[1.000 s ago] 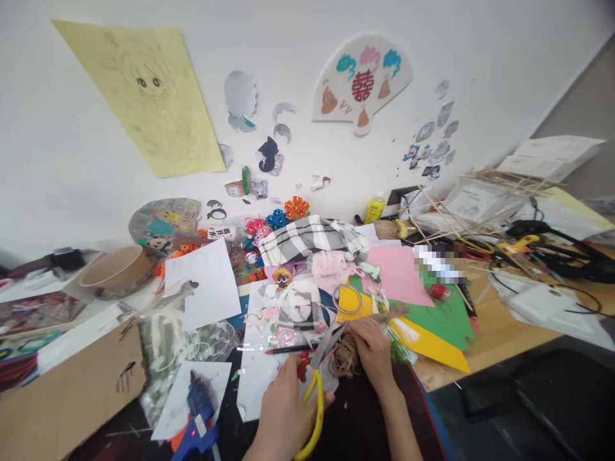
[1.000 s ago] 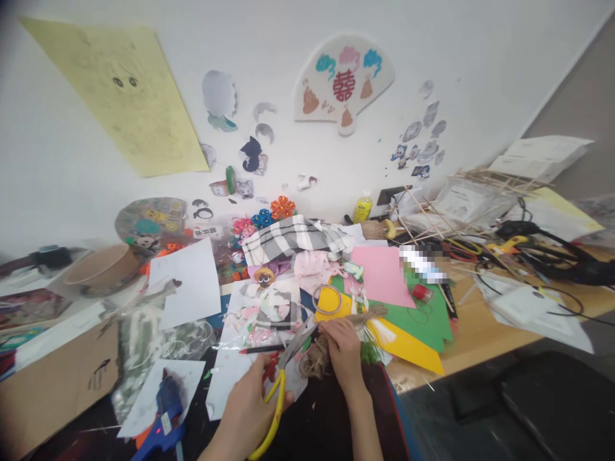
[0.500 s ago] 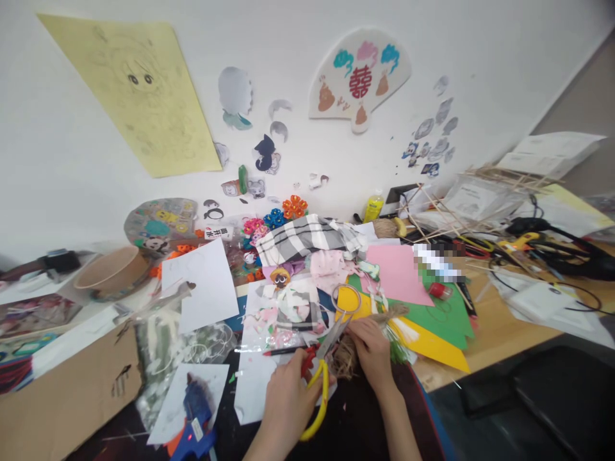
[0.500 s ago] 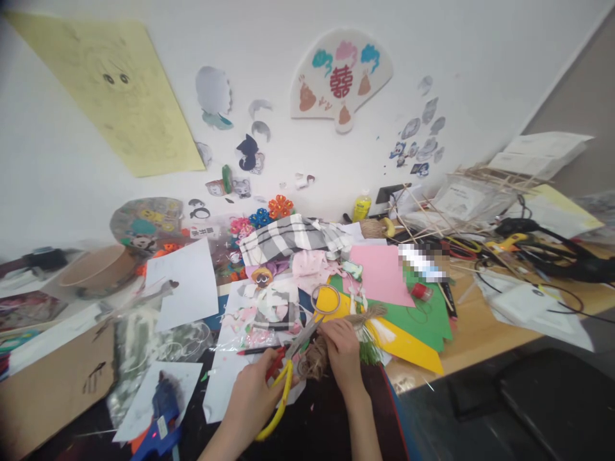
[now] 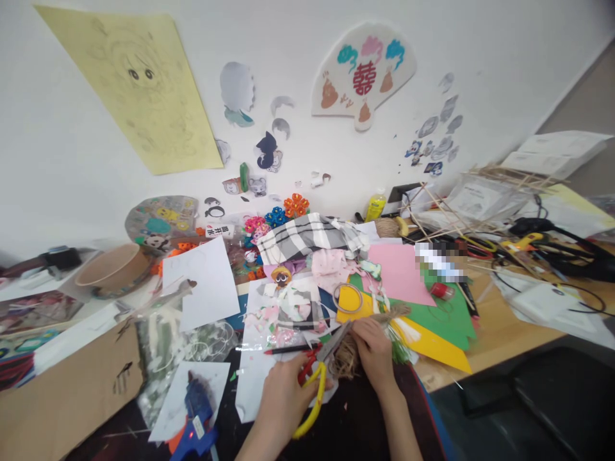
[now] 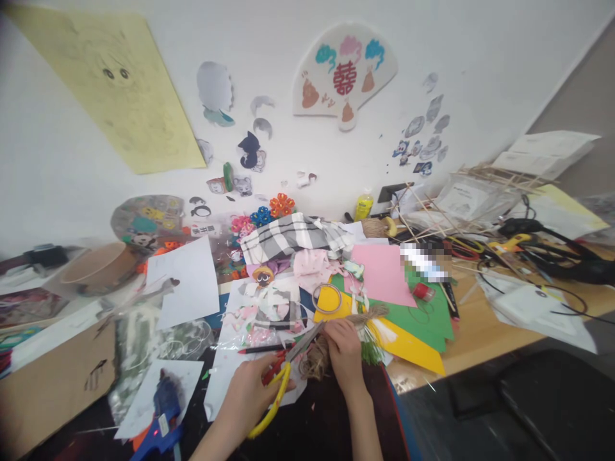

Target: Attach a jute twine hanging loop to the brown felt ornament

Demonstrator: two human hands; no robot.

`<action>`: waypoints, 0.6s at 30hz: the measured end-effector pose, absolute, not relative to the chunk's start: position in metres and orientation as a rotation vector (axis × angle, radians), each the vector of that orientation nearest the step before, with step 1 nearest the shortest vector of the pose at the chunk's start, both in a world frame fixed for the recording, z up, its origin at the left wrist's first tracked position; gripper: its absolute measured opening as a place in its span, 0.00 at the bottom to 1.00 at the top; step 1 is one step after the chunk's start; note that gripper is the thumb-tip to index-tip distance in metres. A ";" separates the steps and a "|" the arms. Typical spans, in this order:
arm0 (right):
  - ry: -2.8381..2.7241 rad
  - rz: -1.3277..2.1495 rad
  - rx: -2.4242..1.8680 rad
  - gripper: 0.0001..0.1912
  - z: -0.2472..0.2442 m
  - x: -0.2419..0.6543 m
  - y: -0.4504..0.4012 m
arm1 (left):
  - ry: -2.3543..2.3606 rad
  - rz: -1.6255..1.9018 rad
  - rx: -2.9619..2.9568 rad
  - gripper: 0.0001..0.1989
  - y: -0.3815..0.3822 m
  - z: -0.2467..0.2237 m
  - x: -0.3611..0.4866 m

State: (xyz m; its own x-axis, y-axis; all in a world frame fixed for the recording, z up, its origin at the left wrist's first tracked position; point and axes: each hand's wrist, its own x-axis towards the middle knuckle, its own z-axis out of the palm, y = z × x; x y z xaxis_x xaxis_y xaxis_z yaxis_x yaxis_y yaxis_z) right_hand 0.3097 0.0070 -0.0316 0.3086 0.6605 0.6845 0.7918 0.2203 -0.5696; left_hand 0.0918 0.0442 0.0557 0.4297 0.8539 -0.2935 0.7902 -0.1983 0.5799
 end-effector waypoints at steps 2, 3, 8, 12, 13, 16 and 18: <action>-1.408 -0.151 -1.492 0.12 -0.032 0.310 0.007 | 1.390 0.107 2.004 0.12 0.044 0.056 0.091; -1.410 -0.152 -1.492 0.12 -0.032 0.310 0.006 | 1.386 0.111 1.999 0.12 0.043 0.056 0.091; -1.413 -0.161 -1.487 0.12 -0.031 0.308 0.007 | 1.360 0.119 1.963 0.12 0.042 0.050 0.094; -1.406 -0.169 -1.515 0.11 -0.029 0.309 0.005 | 1.361 0.151 1.991 0.10 0.041 0.047 0.091; -1.400 -0.173 -1.528 0.11 -0.029 0.310 0.004 | 1.377 0.162 2.004 0.10 0.041 0.048 0.087; -1.376 -0.190 -1.575 0.09 -0.028 0.317 -0.002 | 1.531 0.116 2.108 0.12 0.039 0.050 0.068; -1.361 -0.196 -1.617 0.09 -0.026 0.323 -0.006 | 1.674 0.037 2.194 0.15 0.037 0.050 0.053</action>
State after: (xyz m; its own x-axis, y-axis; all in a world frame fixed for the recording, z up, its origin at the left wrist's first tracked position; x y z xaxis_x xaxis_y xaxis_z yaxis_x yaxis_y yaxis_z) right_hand 0.3227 -0.0061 -0.0263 0.3605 0.6657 0.6534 0.8229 0.1028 -0.5588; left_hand 0.0534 0.0369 0.0498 0.2902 0.9347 -0.2052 0.9247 -0.2187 0.3117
